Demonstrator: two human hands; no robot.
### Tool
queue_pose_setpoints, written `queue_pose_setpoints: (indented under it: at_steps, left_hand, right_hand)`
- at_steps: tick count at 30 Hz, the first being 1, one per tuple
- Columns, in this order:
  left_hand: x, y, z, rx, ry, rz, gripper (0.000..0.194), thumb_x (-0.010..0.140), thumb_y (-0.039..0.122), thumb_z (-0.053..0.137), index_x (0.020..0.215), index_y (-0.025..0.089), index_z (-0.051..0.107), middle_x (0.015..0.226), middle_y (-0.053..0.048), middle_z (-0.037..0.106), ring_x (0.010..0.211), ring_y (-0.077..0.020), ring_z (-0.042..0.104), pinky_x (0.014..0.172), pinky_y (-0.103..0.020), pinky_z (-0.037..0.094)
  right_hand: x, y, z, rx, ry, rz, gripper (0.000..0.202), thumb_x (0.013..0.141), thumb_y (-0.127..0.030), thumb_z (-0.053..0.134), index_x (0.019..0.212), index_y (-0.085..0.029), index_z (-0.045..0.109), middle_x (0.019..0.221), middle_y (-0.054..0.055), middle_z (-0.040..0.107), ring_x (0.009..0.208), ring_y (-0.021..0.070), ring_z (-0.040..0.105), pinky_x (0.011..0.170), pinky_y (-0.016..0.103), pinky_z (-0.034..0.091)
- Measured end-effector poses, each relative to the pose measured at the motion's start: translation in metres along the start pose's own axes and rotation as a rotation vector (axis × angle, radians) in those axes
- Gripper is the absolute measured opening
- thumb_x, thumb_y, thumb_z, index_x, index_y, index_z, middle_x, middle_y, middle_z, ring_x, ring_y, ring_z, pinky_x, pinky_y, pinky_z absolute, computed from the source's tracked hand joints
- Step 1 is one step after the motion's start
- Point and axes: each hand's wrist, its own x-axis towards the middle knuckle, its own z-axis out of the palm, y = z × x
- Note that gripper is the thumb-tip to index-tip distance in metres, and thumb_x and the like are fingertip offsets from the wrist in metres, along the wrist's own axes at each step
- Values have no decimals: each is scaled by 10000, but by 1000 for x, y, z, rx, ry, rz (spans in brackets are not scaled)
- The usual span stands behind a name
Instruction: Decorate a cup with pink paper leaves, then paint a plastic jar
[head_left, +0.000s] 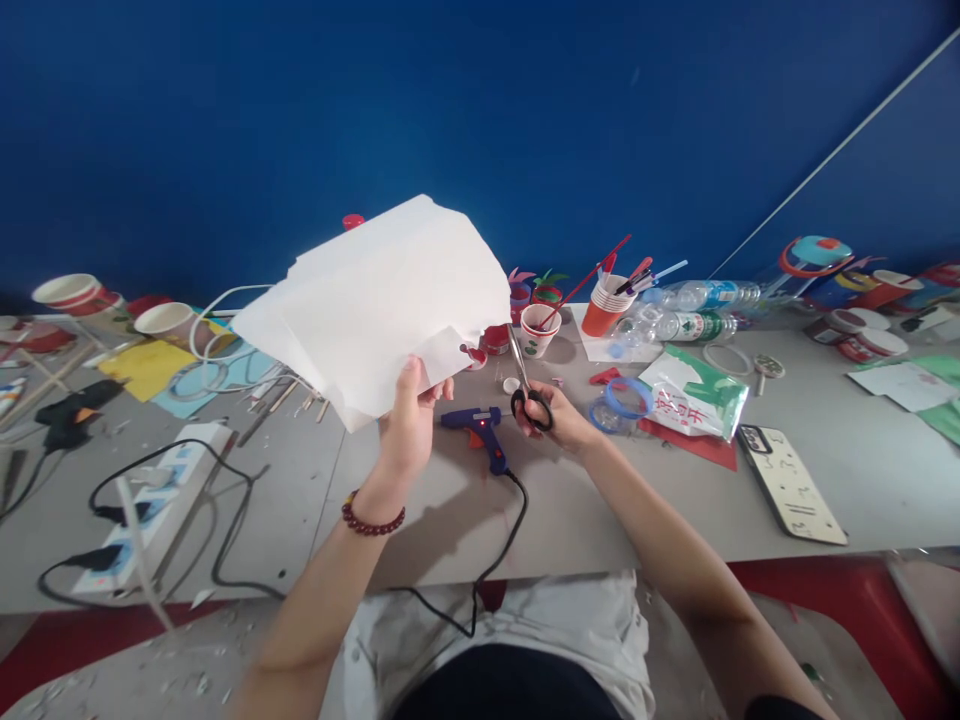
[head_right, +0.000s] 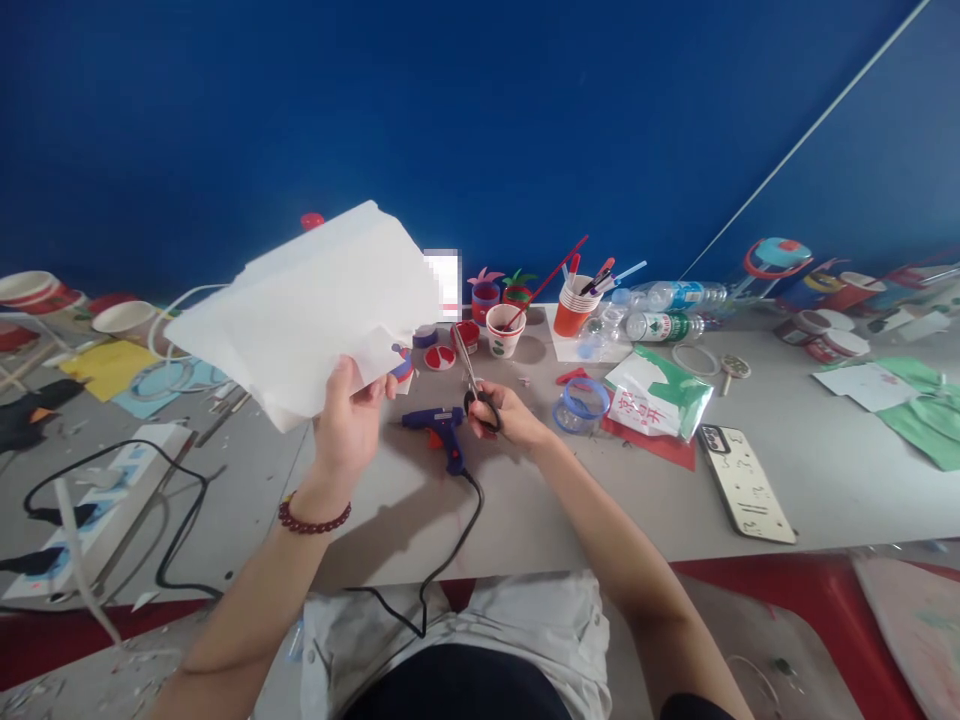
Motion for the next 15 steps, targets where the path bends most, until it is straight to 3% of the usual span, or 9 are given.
queue_pose_setpoints:
  at_steps: [3,6,10,15]
  left_hand:
    - [0,15,-10,68,-20,50,419,903,519,553,630,207,499,554,36,345,552,-124,391,599,-289,427]
    - [0,34,-26,71,42,131,392,921,484,528,643,207,508,548,41,317,537,-124,351,576,-287,399]
    - [-6,62,-40,93,125,202,354,916,446,531,654,213,483,531,62,256,497,-110,257,513,-270,343]
    - [-24,75,-42,204,195,172,348,815,473,672,662,212,499,519,77,305,431,-78,193,426,-274,261]
  right_hand:
    - [1,4,1,-225,154,-3,522,683,-621,761,682,-208,442,549,-41,549,447,81,417,448,222,303]
    - [1,4,7,-629,237,-44,451,682,-529,789,626,-187,501,581,-33,524,546,98,445,529,230,331]
    - [-6,-4,30,-1137,30,-87,319,747,-455,746,678,-178,603,733,21,638,677,133,554,585,235,331]
    - [-19,1,75,-1464,-214,14,323,840,-508,640,868,-191,696,788,77,729,743,210,680,591,259,376]
